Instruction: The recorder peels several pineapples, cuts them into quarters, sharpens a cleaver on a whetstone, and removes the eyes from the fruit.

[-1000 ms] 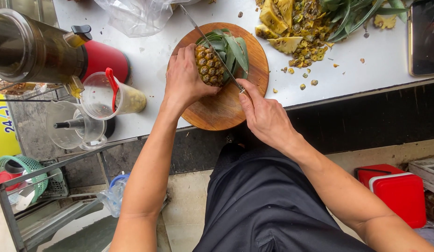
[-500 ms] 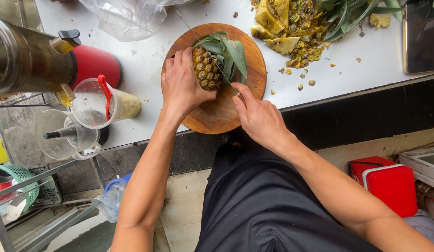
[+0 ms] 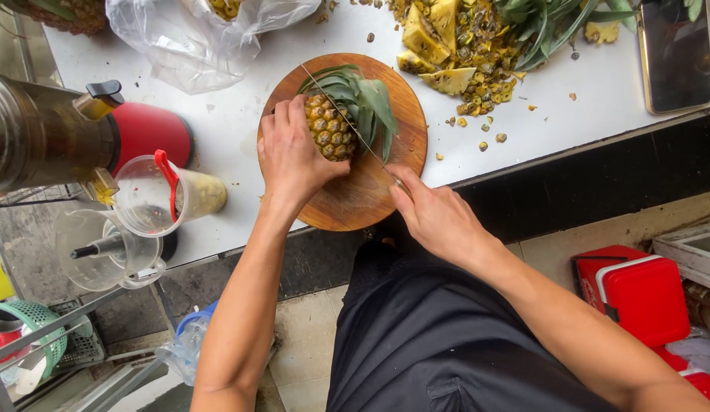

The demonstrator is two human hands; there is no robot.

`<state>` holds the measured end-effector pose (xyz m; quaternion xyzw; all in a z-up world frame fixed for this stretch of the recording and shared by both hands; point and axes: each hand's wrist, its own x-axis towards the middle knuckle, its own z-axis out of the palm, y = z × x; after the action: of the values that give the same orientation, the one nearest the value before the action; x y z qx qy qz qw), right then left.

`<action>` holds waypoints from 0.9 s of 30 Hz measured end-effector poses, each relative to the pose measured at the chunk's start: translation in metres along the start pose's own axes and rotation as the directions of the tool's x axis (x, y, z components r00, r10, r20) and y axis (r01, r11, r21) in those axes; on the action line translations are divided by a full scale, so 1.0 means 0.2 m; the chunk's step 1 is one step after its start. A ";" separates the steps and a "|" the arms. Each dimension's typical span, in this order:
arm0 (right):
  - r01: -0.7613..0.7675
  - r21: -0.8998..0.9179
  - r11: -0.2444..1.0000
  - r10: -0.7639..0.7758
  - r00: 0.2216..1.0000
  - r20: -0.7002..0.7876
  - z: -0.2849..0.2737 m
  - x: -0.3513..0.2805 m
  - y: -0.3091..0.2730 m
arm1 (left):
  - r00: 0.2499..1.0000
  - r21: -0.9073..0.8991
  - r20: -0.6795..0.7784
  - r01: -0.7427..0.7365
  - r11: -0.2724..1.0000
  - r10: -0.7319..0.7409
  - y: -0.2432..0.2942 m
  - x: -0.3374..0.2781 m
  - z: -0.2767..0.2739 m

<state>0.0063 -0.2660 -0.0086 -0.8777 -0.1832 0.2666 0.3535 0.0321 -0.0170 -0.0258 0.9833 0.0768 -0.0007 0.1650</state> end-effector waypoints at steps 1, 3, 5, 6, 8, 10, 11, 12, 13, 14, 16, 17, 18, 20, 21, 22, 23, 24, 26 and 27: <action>0.021 0.018 1.000 -0.021 1.000 -0.003 0.00 -0.06 0.03 | 1.000 -0.007 -0.002 0.007 1.000 -0.007 0.00 0.00 0.00; -0.018 -0.010 1.000 0.019 1.000 0.018 0.01 -0.08 0.03 | 1.000 -0.009 -0.004 -0.006 1.000 0.006 0.00 -0.01 0.01; -0.050 -0.039 0.998 0.052 0.998 0.042 0.03 0.00 0.02 | 1.000 -0.007 -0.009 -0.014 1.000 0.014 0.02 -0.03 0.00; -0.030 -0.031 0.999 0.031 0.999 0.036 0.05 0.08 0.02 | 1.000 0.005 -0.003 -0.029 1.000 0.029 0.05 -0.05 -0.01; -0.013 -0.016 1.000 0.013 1.000 0.016 0.04 0.18 -0.01 | 0.998 0.023 0.005 -0.060 0.998 0.060 0.08 -0.08 -0.02; -0.056 0.032 0.998 0.054 0.997 0.056 0.00 0.20 -0.05 | 0.998 -0.046 -0.035 -0.059 0.997 0.057 0.07 -0.09 -0.01; -0.051 0.021 0.998 0.049 0.998 0.050 -0.01 0.17 0.01 | 0.997 -0.051 -0.047 -0.060 0.997 0.058 0.06 -0.08 0.00; -0.045 0.049 0.998 0.044 0.998 0.040 -0.03 0.14 0.06 | 0.997 -0.062 -0.058 -0.058 0.996 0.055 0.05 -0.06 0.01; -0.046 0.084 0.995 0.042 0.998 0.044 -0.01 0.08 0.11 | 0.998 -0.069 -0.055 -0.046 0.997 0.042 0.03 -0.09 0.02; -0.047 0.082 0.996 0.042 0.998 0.053 -0.04 0.06 0.18 | 0.998 -0.071 -0.052 -0.037 0.997 0.034 -0.01 -0.12 0.01; -0.119 0.077 0.990 0.123 0.991 -0.049 -0.10 0.06 0.30 | 0.990 -0.241 -0.086 -0.126 0.962 0.108 -0.08 -0.16 -0.02; -0.105 0.078 0.991 0.108 0.993 -0.038 -0.14 0.09 0.33 | 0.991 -0.232 -0.091 -0.113 0.966 0.094 -0.11 -0.19 -0.02; -0.110 0.048 0.993 0.114 0.988 -0.104 -0.18 0.12 0.35 | 0.983 -0.285 -0.135 -0.159 0.945 0.125 -0.14 -0.22 -0.02; -0.109 0.029 0.994 0.112 0.982 -0.154 -0.19 0.13 0.33 | 0.975 -0.324 -0.173 -0.191 0.927 0.141 -0.18 -0.30 -0.01; -0.105 0.002 0.994 0.103 0.974 -0.204 -0.20 0.14 0.30 | 0.968 -0.387 -0.211 -0.211 0.898 0.136 -0.18 -0.30 0.00; -0.102 -0.024 0.995 0.092 0.963 -0.253 -0.20 0.15 0.27 | 0.960 -0.447 -0.249 -0.233 0.863 0.130 -0.19 -0.31 0.02; -0.095 -0.027 0.995 0.085 0.964 -0.253 -0.20 0.14 0.23 | 0.958 -0.445 -0.255 -0.234 0.864 0.128 -0.18 -0.31 0.02; -0.076 -0.060 0.995 0.057 0.962 -0.265 -0.19 0.14 0.20 | 0.970 -0.508 -0.231 -0.186 0.841 0.075 -0.16 -0.32 0.02; -0.064 -0.095 0.993 0.036 0.963 -0.268 -0.17 0.09 0.13 | 0.981 -0.574 -0.194 -0.128 0.809 0.018 -0.11 -0.33 0.01; -0.020 -0.121 0.992 -0.007 0.974 -0.225 -0.15 0.06 0.09 | 0.987 -0.518 -0.161 -0.104 0.849 0.022 -0.09 -0.30 0.00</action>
<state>0.0359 -0.2892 -0.0073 -0.9228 -0.1552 0.1551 0.3167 -0.0308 -0.0089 -0.0297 0.9002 0.0538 0.0990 0.4207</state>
